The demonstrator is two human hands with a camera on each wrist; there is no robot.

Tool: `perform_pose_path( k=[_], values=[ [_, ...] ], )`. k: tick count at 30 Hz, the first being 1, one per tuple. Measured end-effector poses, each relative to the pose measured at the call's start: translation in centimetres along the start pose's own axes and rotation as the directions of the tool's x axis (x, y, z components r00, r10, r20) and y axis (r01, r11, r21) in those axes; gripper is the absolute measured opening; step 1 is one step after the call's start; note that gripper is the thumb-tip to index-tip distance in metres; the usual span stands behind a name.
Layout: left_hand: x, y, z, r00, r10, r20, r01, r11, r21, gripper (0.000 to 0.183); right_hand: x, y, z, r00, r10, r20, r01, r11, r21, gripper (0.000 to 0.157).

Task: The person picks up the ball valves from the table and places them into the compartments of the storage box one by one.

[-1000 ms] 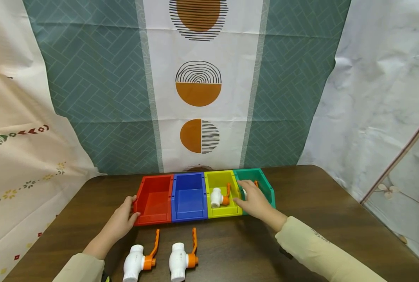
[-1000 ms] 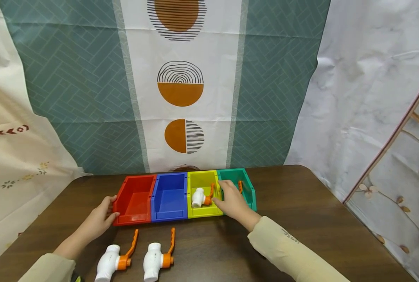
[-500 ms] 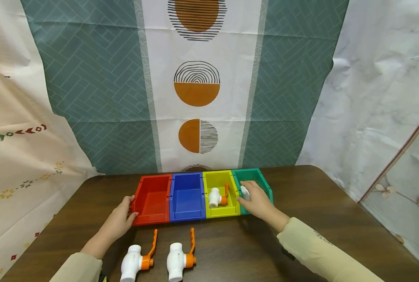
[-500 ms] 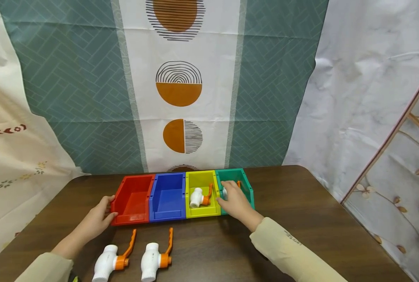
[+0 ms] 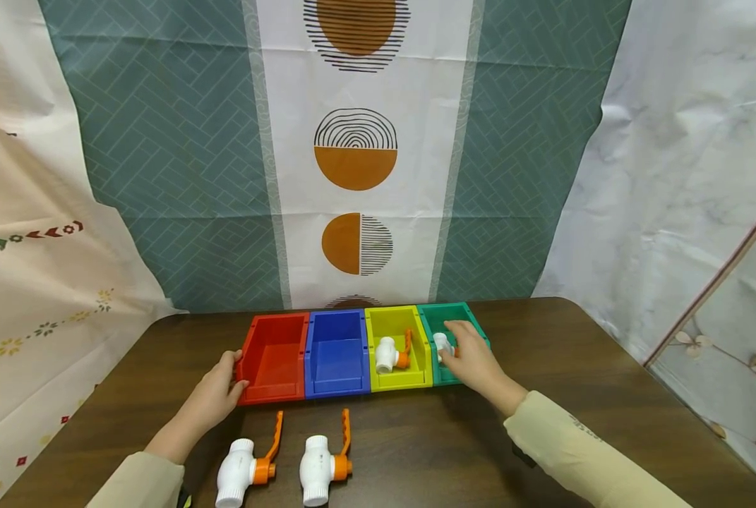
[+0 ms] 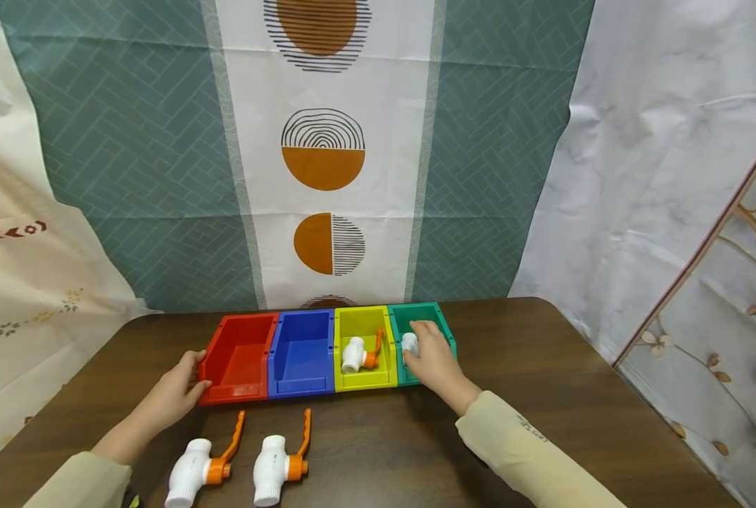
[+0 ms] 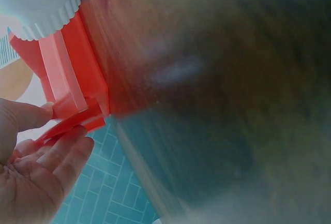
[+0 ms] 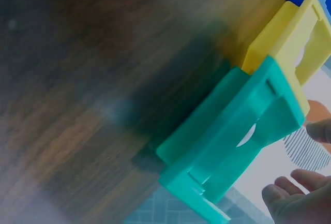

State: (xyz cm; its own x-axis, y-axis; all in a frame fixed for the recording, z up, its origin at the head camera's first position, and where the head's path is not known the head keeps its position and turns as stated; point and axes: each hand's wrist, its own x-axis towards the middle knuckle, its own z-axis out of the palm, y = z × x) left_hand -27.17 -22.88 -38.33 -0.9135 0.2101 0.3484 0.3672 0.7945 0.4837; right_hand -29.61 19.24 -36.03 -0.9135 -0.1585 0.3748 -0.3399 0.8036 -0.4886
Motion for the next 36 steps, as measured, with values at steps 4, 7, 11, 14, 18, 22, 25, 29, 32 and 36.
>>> perform_pose_path(
  k=[4,7,11,14,18,22,25,29,32,36],
  values=[
    [0.1,0.0,0.0,1.000,-0.008,0.003,0.008,1.000,-0.001,0.050,0.0,0.5,0.0,0.999,-0.002,-0.032,0.002,1.000,-0.010,0.054],
    [0.1,0.0,0.0,1.000,-0.012,0.008,0.012,1.000,-0.004,0.050,0.0,0.8,-0.1,0.999,-0.013,-0.053,0.012,1.000,-0.012,0.054],
    [0.1,0.0,0.0,1.000,-0.013,0.006,0.013,1.000,-0.006,0.050,0.0,1.2,-0.1,0.996,-0.027,-0.080,0.025,0.999,-0.021,0.054],
    [0.2,0.0,0.0,1.000,-0.017,0.006,0.017,1.000,-0.006,0.051,0.1,1.4,-0.1,0.996,-0.029,-0.089,0.026,0.999,-0.026,0.054],
    [0.1,0.1,0.0,1.000,-0.020,0.010,0.020,1.000,-0.007,0.050,0.1,1.8,0.0,0.997,-0.015,-0.080,0.012,0.999,-0.031,0.054],
    [0.0,0.0,0.1,1.000,-0.023,0.011,0.023,1.000,-0.007,0.050,0.0,2.2,0.2,0.998,0.002,-0.070,-0.004,0.999,-0.032,0.056],
    [-0.1,-0.1,0.1,1.000,-0.022,0.008,0.022,1.000,-0.009,0.050,-0.1,2.3,0.2,0.998,0.011,-0.068,-0.014,0.999,-0.034,0.056],
    [-0.1,-0.1,0.1,1.000,-0.013,0.002,0.013,1.000,-0.012,0.050,-0.1,2.4,0.1,0.997,0.021,-0.073,-0.024,0.999,-0.037,0.057],
    [-0.1,-0.1,0.1,1.000,-0.008,-0.003,0.008,1.000,-0.012,0.049,-0.1,2.7,-0.1,0.996,0.039,-0.083,-0.042,0.999,-0.033,0.057],
    [0.0,-0.1,0.1,1.000,-0.007,-0.007,0.007,1.000,-0.012,0.049,-0.2,3.2,-0.3,0.993,0.064,-0.098,-0.066,0.998,-0.018,0.056]
  ],
)
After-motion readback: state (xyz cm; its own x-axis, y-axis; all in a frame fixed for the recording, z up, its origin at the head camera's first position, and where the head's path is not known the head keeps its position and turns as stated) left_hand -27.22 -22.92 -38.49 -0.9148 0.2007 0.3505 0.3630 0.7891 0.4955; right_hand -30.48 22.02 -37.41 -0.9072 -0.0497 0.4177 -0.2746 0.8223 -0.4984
